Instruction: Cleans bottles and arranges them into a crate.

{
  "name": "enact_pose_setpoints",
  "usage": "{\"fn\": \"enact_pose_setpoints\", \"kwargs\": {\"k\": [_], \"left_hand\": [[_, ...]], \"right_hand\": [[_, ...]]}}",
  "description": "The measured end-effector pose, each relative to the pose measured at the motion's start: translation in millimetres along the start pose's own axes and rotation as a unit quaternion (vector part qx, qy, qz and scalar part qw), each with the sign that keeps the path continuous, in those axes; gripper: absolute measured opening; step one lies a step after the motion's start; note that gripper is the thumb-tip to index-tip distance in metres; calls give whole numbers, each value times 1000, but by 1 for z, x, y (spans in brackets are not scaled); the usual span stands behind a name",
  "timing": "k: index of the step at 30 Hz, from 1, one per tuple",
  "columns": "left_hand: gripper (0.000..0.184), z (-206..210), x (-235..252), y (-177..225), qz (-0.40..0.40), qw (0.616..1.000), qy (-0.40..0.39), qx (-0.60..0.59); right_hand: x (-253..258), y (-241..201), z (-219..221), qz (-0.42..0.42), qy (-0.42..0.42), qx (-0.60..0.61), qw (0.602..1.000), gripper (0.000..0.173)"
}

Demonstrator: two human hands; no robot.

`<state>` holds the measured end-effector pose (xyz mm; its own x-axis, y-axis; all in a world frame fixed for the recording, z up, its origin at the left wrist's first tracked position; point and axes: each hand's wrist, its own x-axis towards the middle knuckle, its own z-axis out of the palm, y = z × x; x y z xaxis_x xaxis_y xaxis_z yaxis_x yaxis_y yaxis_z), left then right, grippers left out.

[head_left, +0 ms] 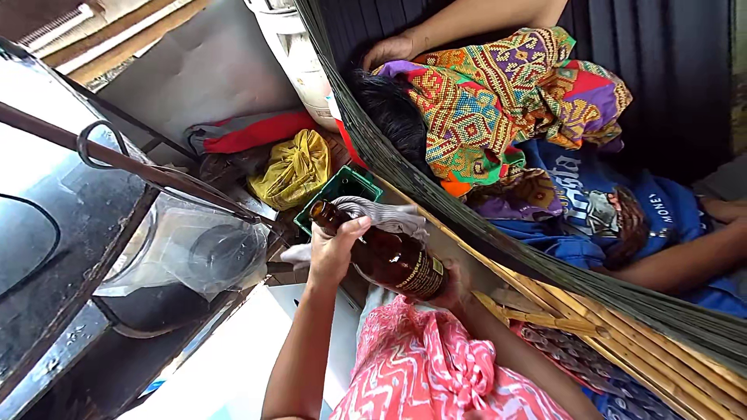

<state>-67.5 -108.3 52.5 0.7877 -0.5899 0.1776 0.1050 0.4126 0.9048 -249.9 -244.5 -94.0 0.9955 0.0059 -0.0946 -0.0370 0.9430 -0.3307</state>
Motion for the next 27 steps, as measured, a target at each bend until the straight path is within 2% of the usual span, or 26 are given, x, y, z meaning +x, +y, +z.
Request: {"fn": "enact_pose_setpoints", "kwargs": {"k": [2, 4, 5, 6, 7, 9, 11, 13, 14, 18, 20, 27], "left_hand": [[10, 5, -4, -1, 11, 997, 42, 63], [7, 7, -10, -4, 28, 983, 53, 175], [8, 5, -15, -10, 43, 970, 34, 235], [10, 2, -20, -20, 57, 953, 8, 299], [15, -2, -26, -34, 66, 929, -28, 364], [24, -9, -37, -62, 75, 869, -92, 480], [26, -15, -42, -75, 68, 827, -145, 539], [28, -24, -40, -77, 55, 816, -178, 547], [28, -30, -37, -77, 47, 818, -187, 542], [28, -49, -19, -80, 20, 826, -204, 526], [27, -62, -9, -89, 25, 829, -203, 520], [30, -99, 34, -94, 19, 851, -194, 488]], "right_hand": [[-3, -9, 13, 0, 145, -122, 982, 50], [-1, -24, 33, 22, 273, -373, 887, 41], [0, -28, 39, 10, 300, -463, 834, 40], [-1, -28, 45, -35, 311, -530, 788, 37], [-2, -27, 54, -96, 306, -570, 757, 31], [-2, -24, 75, -178, 239, -612, 733, 28], [7, -24, 94, -174, 165, -683, 690, 36], [24, -25, 102, -127, 136, -765, 617, 41], [35, -26, 103, -105, 126, -788, 594, 42], [81, -36, 110, 5, 81, -840, 537, 40], [100, -39, 108, 29, 51, -850, 524, 38], [158, -24, 89, -150, 43, -844, 513, 28]]}}
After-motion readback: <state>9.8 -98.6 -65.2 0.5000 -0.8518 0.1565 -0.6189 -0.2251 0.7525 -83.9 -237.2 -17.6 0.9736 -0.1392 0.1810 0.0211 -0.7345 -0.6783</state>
